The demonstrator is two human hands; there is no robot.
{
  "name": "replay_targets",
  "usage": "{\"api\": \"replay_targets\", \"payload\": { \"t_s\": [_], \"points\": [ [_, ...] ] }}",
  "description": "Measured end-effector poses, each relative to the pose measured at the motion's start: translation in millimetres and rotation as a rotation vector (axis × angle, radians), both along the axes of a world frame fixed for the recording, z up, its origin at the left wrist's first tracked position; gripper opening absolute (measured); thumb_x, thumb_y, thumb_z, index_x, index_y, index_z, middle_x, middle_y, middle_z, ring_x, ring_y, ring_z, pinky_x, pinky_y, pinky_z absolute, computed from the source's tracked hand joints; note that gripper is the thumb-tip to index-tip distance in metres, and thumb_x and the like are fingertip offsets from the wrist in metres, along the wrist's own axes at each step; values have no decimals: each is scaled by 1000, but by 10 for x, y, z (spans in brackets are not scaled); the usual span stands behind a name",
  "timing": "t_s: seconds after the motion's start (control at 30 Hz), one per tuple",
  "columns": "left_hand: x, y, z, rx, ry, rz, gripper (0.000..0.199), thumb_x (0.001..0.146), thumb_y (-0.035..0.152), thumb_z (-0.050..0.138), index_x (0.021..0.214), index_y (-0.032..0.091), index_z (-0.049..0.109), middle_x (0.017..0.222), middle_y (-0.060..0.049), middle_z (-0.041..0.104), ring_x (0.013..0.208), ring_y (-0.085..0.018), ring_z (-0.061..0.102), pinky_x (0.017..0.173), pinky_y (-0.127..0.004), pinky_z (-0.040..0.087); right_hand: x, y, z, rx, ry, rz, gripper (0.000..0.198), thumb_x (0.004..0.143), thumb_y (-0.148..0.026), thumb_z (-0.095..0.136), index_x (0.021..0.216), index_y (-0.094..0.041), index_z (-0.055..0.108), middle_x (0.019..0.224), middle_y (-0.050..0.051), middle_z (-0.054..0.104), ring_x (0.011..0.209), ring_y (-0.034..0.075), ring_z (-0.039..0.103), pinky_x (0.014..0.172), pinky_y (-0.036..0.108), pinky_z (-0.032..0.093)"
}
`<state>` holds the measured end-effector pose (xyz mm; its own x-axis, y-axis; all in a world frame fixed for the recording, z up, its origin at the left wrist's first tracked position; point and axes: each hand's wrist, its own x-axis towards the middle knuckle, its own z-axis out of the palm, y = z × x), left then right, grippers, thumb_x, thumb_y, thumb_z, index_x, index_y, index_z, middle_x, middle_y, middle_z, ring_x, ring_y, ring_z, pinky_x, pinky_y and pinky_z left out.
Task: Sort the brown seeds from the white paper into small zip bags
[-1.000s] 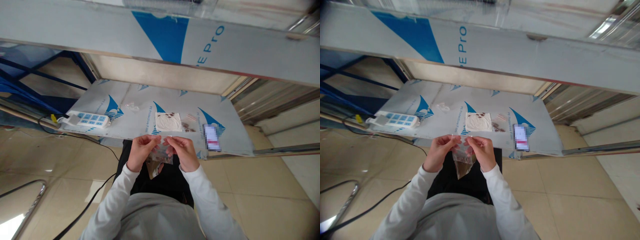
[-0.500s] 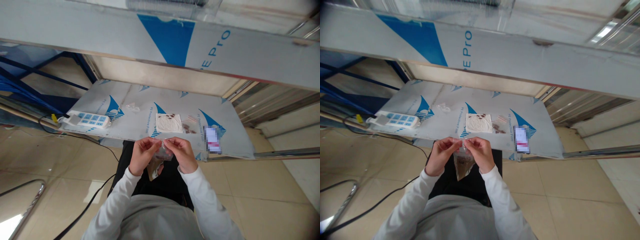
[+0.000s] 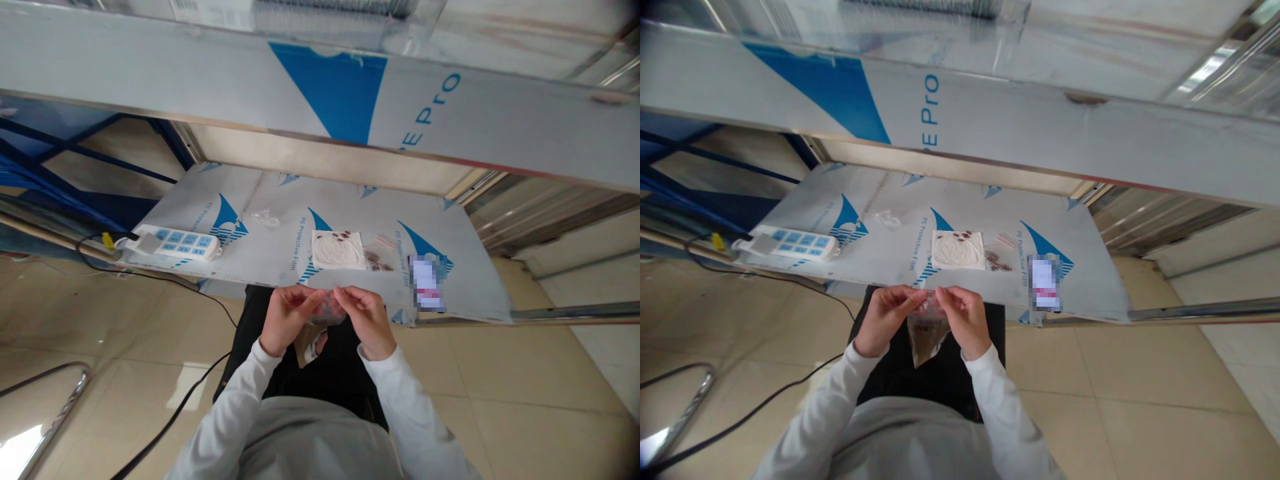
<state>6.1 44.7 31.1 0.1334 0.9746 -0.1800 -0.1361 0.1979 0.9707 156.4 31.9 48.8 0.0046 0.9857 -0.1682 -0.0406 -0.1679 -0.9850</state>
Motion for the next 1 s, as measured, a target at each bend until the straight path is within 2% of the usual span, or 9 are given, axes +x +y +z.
{"api": "replay_targets", "payload": {
  "t_s": [0.13,0.3,0.4,0.6,0.73,0.8,0.87,0.9,1.0],
  "points": [
    [-32,-4,-42,-51,-32,-109,32,80,42,63,80,12,75,73,-7,74,65,-18,67,64,-27,54,48,-4,-27,25,-123,-24,29,82,-43,62,74,-16,70,69,4,70,60,15,61,59,25,49],
    [-22,-60,-32,54,168,-70,30,82,40,60,87,15,76,82,-7,76,72,-21,70,68,-28,55,74,-35,-147,17,-100,43,28,81,-43,63,80,-16,69,74,5,70,67,17,63,63,26,50],
    [4,-63,-23,116,305,-133,30,83,40,58,85,17,77,76,-7,75,68,-21,69,64,-27,54,113,-64,-239,-6,-91,52,27,75,-43,69,76,-16,67,72,5,68,65,17,63,62,26,50],
    [9,33,-93,180,384,-315,38,84,45,54,70,18,76,63,-6,72,57,-18,65,54,-24,48,274,-72,-324,-12,-166,45,26,75,-42,70,71,-16,68,64,4,67,58,16,61,58,27,50],
    [0,245,-188,253,388,-400,45,85,49,51,62,16,73,59,-5,70,53,-16,62,53,-23,47,491,67,-214,-80,-108,212,31,74,-44,70,83,-15,72,70,5,71,63,17,65,63,29,54],
    [-39,479,-273,256,442,-331,49,86,51,48,64,16,73,61,-6,71,56,-16,64,57,-24,48,677,226,-170,-87,-100,218,35,72,-45,71,89,-14,72,76,6,73,65,17,67,66,32,55],
    [-130,797,-385,186,583,-117,51,87,53,43,71,15,74,68,-8,73,61,-17,66,62,-25,51,919,452,-199,-61,-118,127,39,69,-45,73,92,-14,71,81,8,73,66,18,68,67,34,56],
    [-196,973,-447,126,713,49,50,87,53,42,75,16,74,73,-8,74,63,-17,67,64,-25,51,1052,586,-250,-41,-143,53,42,68,-45,74,95,-14,70,84,9,73,66,18,68,67,35,56],
    [-441,1479,-622,52,898,295,42,90,42,41,107,12,66,103,-14,71,87,-21,68,82,-32,49,1429,1003,-514,-29,-360,-234,50,69,-46,69,105,-12,66,87,12,72,65,20,67,64,36,56]
  ]
}}
